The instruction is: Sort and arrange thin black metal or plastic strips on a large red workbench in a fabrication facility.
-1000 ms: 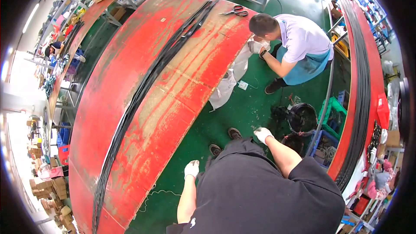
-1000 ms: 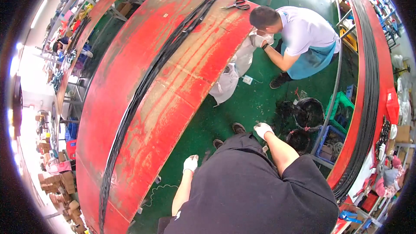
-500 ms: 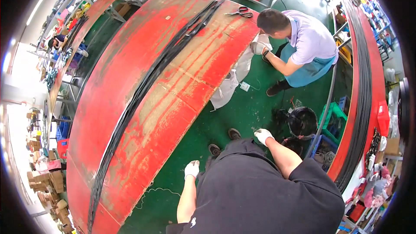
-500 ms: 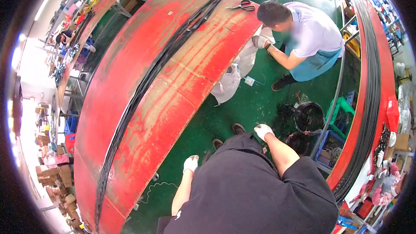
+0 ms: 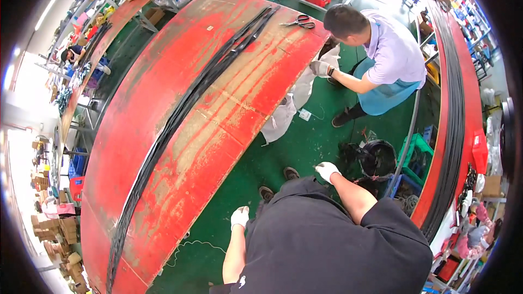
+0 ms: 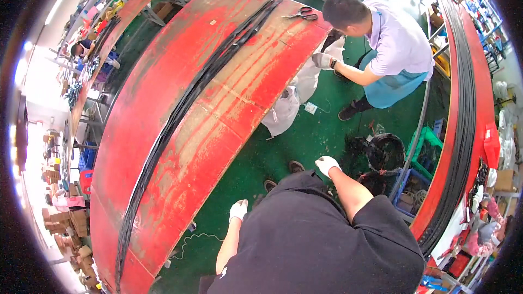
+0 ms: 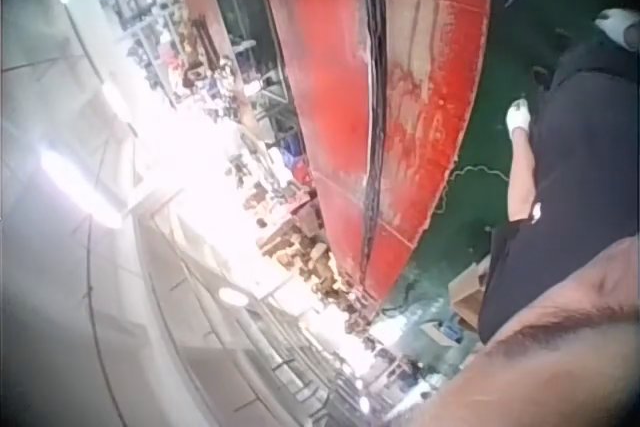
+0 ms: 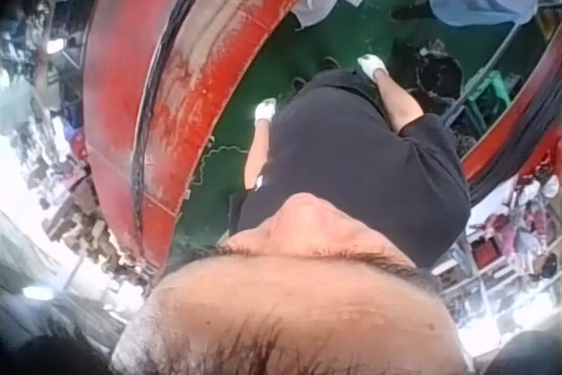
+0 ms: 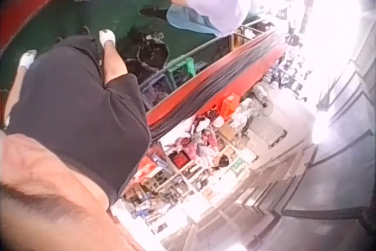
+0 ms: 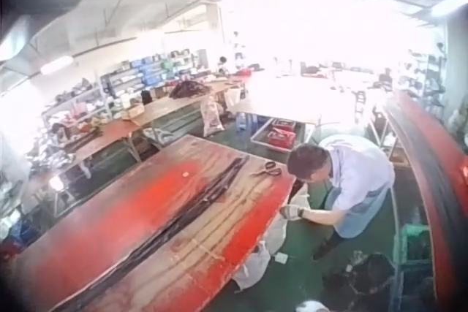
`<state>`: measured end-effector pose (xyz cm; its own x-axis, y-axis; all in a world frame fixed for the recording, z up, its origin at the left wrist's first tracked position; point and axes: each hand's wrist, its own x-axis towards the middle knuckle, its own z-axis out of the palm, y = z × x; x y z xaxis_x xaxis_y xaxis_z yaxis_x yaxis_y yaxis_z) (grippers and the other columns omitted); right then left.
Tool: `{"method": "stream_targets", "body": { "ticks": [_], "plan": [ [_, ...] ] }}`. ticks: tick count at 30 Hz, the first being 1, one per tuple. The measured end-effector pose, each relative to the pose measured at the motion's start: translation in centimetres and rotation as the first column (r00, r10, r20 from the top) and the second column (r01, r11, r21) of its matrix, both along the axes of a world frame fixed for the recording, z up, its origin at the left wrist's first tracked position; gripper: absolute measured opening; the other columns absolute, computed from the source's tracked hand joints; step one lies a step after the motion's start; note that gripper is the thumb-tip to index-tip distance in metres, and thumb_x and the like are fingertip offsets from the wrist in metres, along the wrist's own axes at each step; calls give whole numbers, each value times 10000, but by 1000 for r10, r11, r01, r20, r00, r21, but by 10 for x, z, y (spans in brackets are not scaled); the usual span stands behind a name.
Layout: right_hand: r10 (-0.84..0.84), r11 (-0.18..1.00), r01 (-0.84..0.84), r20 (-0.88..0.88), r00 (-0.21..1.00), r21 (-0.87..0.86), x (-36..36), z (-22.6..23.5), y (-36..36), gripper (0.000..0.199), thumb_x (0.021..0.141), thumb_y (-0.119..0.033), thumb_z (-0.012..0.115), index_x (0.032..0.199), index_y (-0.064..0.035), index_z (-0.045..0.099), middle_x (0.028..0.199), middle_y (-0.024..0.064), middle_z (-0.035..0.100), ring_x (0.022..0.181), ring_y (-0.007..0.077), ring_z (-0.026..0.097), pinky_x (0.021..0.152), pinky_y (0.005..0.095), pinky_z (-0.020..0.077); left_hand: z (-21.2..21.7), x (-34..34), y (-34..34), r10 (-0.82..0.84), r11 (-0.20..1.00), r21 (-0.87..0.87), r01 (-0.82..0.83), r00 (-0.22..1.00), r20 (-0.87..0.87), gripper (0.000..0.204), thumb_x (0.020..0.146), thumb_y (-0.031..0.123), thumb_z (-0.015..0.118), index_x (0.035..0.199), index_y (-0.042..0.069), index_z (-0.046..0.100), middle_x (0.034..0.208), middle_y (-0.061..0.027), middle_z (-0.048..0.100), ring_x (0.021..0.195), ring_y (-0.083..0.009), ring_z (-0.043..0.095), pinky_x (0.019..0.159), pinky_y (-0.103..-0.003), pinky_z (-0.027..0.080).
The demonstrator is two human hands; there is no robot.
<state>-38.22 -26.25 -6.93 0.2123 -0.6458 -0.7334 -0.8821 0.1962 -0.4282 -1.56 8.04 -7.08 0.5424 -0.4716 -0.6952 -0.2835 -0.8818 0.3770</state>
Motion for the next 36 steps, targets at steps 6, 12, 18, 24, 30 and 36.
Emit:
{"method": "stream_targets", "body": {
  "ticks": [6,12,18,24,30,36],
  "plan": [
    [8,1000,-8,18,1000,-28,-10,-16,-6,448,1000,-359,673,1310,-47,757,1291,173,770,1170,310,726,1022,407,554,15,-9,-13,2,1000,-15,-2,1000,-2,502,1056,463,586,1300,64,767,1325,-198,752,1270,-375,696,1083,-443,530],
    [18,1000,-18,6,1000,7,-14,-6,-15,493,1004,-411,634,1323,-56,756,1362,189,739,1306,366,676,1121,441,517,10,-15,-16,-25,1000,10,25,1000,7,508,1055,472,577,1315,77,764,1343,-190,745,1289,-377,683,1102,-444,518],
    [9,1000,-10,17,1000,29,-20,-10,-10,500,1001,-410,648,1328,-47,752,1365,194,737,1312,358,674,1122,434,516,23,-20,-19,-30,999,26,29,1000,4,509,1056,475,581,1317,78,763,1340,-188,746,1286,-375,685,1100,-446,519],
    [-247,969,244,111,963,42,-32,-27,-5,436,1001,-364,686,1303,-59,757,1298,172,769,1203,336,728,1037,420,549,29,-19,-17,-31,999,42,32,999,-3,501,1054,467,587,1313,76,764,1334,-189,749,1279,-381,689,1097,-448,520],
    [-462,884,463,255,849,64,-57,-47,-20,288,1050,-273,682,1220,-45,729,943,38,719,743,162,641,658,359,550,30,-13,-23,-122,992,39,121,992,26,493,1052,457,589,1303,71,767,1326,-190,752,1276,-380,691,1093,-445,521],
    [-447,894,438,219,867,94,-63,-48,-18,326,1049,-298,679,1252,-48,730,1001,51,739,777,193,662,692,376,571,31,-10,-30,-121,992,19,121,993,12,511,1055,473,566,1307,75,764,1335,-194,745,1286,-384,682,1099,-451,518]
  ]
}}
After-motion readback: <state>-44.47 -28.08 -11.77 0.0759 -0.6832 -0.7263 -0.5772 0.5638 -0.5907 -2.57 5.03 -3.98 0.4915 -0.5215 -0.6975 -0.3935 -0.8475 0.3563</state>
